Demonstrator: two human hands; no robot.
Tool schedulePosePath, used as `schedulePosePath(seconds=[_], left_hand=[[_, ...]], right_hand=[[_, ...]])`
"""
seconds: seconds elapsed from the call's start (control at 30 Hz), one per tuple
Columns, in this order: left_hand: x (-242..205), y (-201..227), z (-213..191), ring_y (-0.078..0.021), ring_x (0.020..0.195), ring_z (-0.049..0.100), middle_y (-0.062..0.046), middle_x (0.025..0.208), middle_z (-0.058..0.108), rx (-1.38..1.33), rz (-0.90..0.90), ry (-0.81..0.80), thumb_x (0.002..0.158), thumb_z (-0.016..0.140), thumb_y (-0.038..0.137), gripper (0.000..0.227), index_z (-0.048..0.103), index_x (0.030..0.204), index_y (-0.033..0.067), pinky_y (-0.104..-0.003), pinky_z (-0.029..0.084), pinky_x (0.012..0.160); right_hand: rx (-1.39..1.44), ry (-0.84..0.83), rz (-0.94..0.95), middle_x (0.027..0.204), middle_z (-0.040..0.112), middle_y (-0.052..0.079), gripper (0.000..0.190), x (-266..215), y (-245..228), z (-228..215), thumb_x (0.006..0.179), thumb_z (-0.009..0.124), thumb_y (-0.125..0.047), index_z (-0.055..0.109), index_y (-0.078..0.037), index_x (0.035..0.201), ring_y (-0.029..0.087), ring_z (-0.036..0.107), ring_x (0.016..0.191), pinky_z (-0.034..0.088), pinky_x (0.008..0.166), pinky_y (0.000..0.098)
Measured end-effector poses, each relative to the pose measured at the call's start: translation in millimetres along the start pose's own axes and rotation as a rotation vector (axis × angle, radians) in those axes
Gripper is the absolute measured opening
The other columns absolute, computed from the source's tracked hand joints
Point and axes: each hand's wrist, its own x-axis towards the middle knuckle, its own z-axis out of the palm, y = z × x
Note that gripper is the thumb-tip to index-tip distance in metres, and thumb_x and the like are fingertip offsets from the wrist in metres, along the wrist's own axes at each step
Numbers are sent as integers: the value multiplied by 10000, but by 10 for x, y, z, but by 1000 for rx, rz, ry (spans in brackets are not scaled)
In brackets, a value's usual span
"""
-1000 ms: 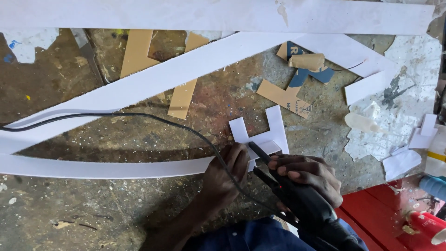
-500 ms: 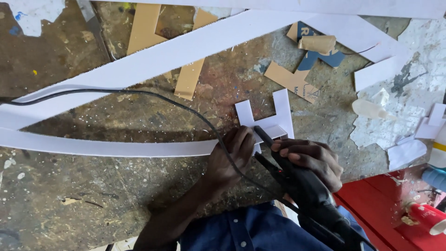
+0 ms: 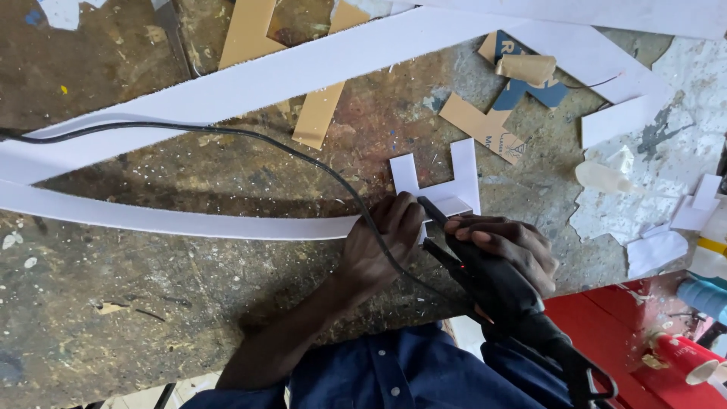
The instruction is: The person assembles a white letter H on a workbench using a hot glue gun. They apply glue to the edges of the letter components and press them together to form the shape. The person also uses a small bottle to apply liquid adhesive to the joints. The workspace is cluttered with white strips and cardboard pieces.
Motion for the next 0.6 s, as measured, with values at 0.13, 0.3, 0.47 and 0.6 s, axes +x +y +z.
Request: schedulePosePath(seconds=[0.13, 0.3, 0.47, 0.6], left_hand=[[30, 33, -19, -350, 770, 722, -90, 955, 578, -23, -32, -16, 1012, 650, 2, 110, 603, 1062, 89, -392, 540, 488], [68, 68, 15, -345, 944, 816, -121, 1200, 759, 34, -49, 8, 982, 652, 3, 330, 664, 1291, 121, -427, 653, 705], [-82, -25, 277, -349, 998, 818, -120, 1223, 767, 94, -11, 20, 929, 681, 45, 498, 641, 1416, 143, -467, 652, 788], [-182, -90, 378, -358, 1054, 789, -125, 1210, 758, 99, 41, 4, 925, 710, 77, 492, 628, 1407, 138, -477, 612, 838]], right_hand=[[-31, 16, 13, 1106, 743, 344, 734, 0, -75, 22, 1026, 772, -465, 639, 205, 1295, 512, 850, 1016, 716, 847, 661], [77, -8, 159, 1174, 739, 358, 728, -39, -141, -9, 980, 839, -383, 626, 186, 1381, 588, 822, 1122, 690, 894, 680], [90, 15, 200, 1211, 729, 343, 713, -217, -93, -20, 1004, 820, -405, 633, 163, 1393, 555, 806, 1172, 675, 953, 630], [-47, -41, 149, 1188, 743, 305, 687, -95, -145, -27, 1033, 782, -404, 635, 167, 1385, 548, 819, 1142, 667, 896, 615]])
